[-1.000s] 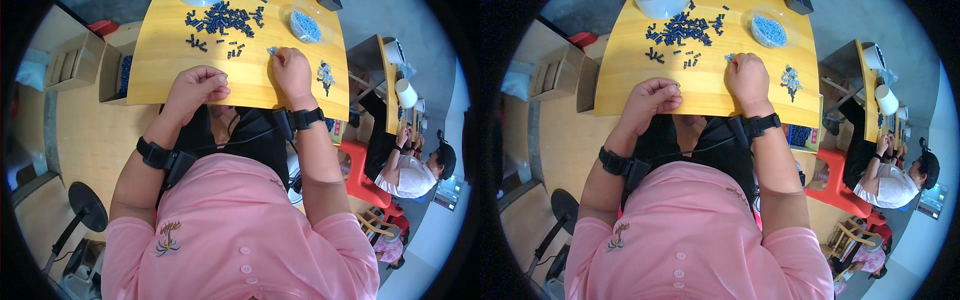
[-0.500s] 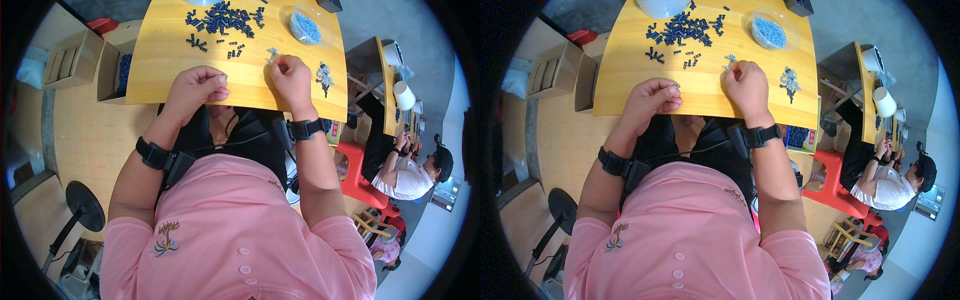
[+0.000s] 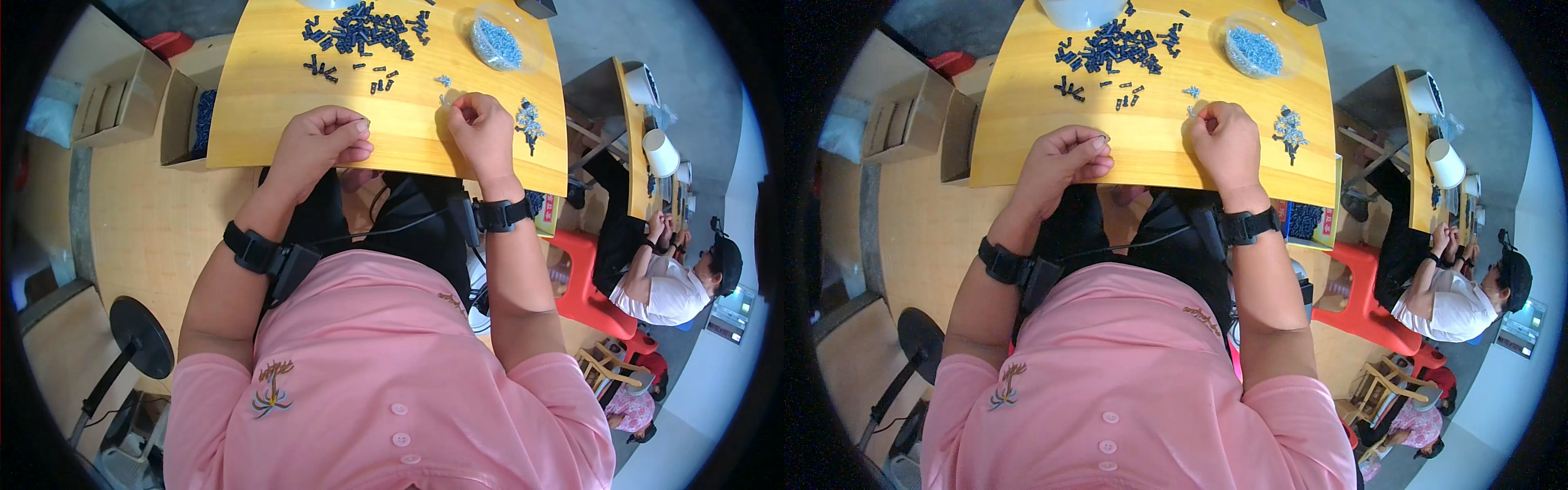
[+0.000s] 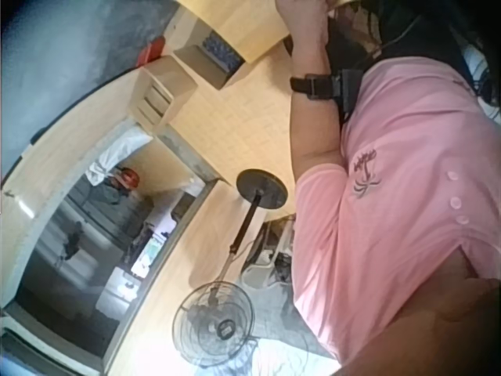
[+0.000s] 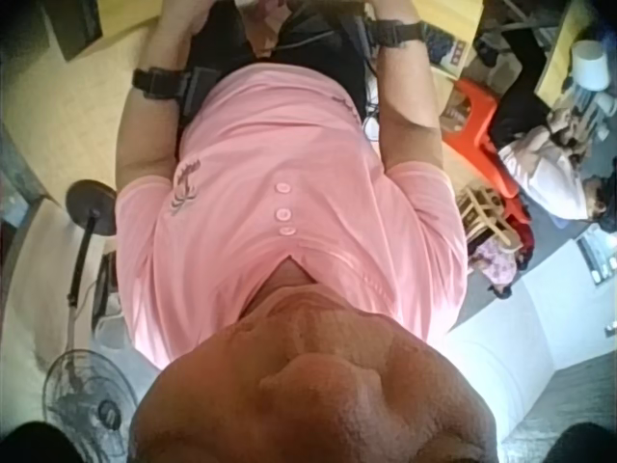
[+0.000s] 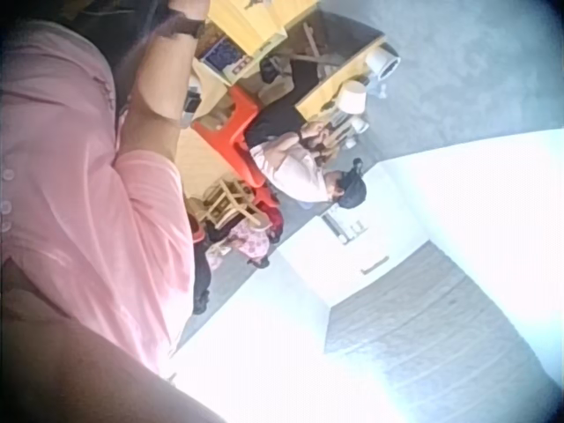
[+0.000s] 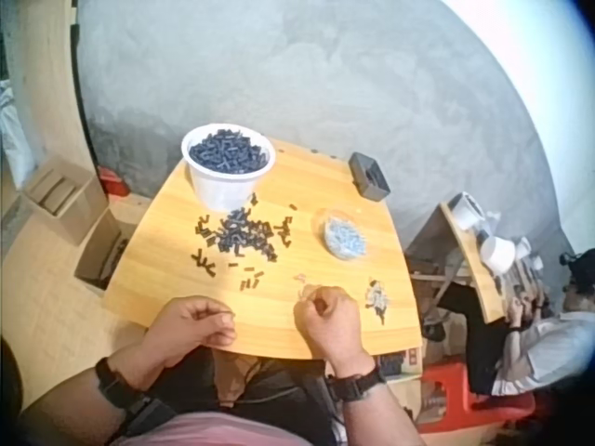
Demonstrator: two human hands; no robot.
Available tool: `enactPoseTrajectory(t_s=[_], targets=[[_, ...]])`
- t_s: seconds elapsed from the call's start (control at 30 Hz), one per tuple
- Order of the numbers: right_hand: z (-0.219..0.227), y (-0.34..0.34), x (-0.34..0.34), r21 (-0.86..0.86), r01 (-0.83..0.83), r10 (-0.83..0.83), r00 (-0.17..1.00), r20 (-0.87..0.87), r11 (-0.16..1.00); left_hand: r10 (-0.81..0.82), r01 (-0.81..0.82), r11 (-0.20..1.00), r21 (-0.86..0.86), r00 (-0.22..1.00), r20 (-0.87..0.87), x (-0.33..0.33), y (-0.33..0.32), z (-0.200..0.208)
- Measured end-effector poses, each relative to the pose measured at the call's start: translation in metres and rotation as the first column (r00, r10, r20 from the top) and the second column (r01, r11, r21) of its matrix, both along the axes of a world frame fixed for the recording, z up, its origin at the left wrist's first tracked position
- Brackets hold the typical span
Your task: Assembling small black plastic components at a workstation.
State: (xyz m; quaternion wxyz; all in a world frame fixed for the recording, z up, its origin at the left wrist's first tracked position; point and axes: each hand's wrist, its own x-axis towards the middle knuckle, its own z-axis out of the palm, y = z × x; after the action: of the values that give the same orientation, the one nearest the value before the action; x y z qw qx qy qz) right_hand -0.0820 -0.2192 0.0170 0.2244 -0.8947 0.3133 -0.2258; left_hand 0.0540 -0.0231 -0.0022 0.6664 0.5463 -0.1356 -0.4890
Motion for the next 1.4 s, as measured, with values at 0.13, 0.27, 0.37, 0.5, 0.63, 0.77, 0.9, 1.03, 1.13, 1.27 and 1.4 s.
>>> enactPoseTrajectory(t_s=[0.13,0.27,0.37,0.5,0.63,0.77,0.9,1.03,1.13,1.27,1.4], targets=[[0.0,0.002,-0.004,0.103,0.026,-0.028,0.999,0.02,0.994,0.001,-0.001,1.0,0.019,1.0,0.011,0.001,0.0,-0.001],[-0.004,0.005,-0.008,0.32,0.012,-0.046,0.994,0.1,0.947,0.003,-0.003,1.0,0.004,1.0,0.002,-0.001,0.0,0.0],[-0.006,0.006,-0.006,0.264,0.011,-0.029,0.997,0.065,0.964,0.0,0.0,1.0,0.002,1.0,0.016,0.0,-0.001,0.0],[-0.008,0.007,-0.006,0.078,-0.046,0.048,0.998,-0.028,0.996,0.008,-0.009,1.0,0.015,1.0,0.025,-0.001,-0.001,0.0],[-0.007,0.007,-0.006,0.002,-0.081,0.081,0.996,-0.047,0.997,0.01,-0.01,1.0,0.006,1.0,0.029,-0.001,-0.001,0.001],[-0.003,0.008,-0.008,0.013,-0.086,0.086,0.995,-0.053,0.996,0.012,-0.013,1.0,0.007,1.0,0.022,-0.001,-0.001,-0.001],[0.002,0.01,-0.012,0.047,-0.083,0.085,0.995,-0.053,0.995,0.012,-0.012,1.0,0.007,1.0,0.024,-0.001,-0.001,-0.001],[0.003,0.01,-0.008,-0.008,-0.107,0.107,0.994,-0.033,0.994,0.012,-0.012,1.0,0.013,0.999,0.031,-0.001,0.0,-0.001],[0.002,0.009,-0.003,-0.041,-0.132,0.13,0.99,-0.046,0.99,0.019,-0.019,1.0,0.014,1.0,0.023,-0.001,-0.001,-0.001],[-0.002,0.007,0.0,-0.077,-0.162,0.155,0.985,-0.081,0.984,0.016,-0.016,1.0,-0.012,1.0,0.017,-0.001,0.0,-0.003],[-0.001,0.008,-0.002,-0.086,-0.143,0.138,0.989,-0.059,0.986,0.018,-0.017,1.0,-0.019,1.0,0.021,-0.001,0.0,-0.004]])
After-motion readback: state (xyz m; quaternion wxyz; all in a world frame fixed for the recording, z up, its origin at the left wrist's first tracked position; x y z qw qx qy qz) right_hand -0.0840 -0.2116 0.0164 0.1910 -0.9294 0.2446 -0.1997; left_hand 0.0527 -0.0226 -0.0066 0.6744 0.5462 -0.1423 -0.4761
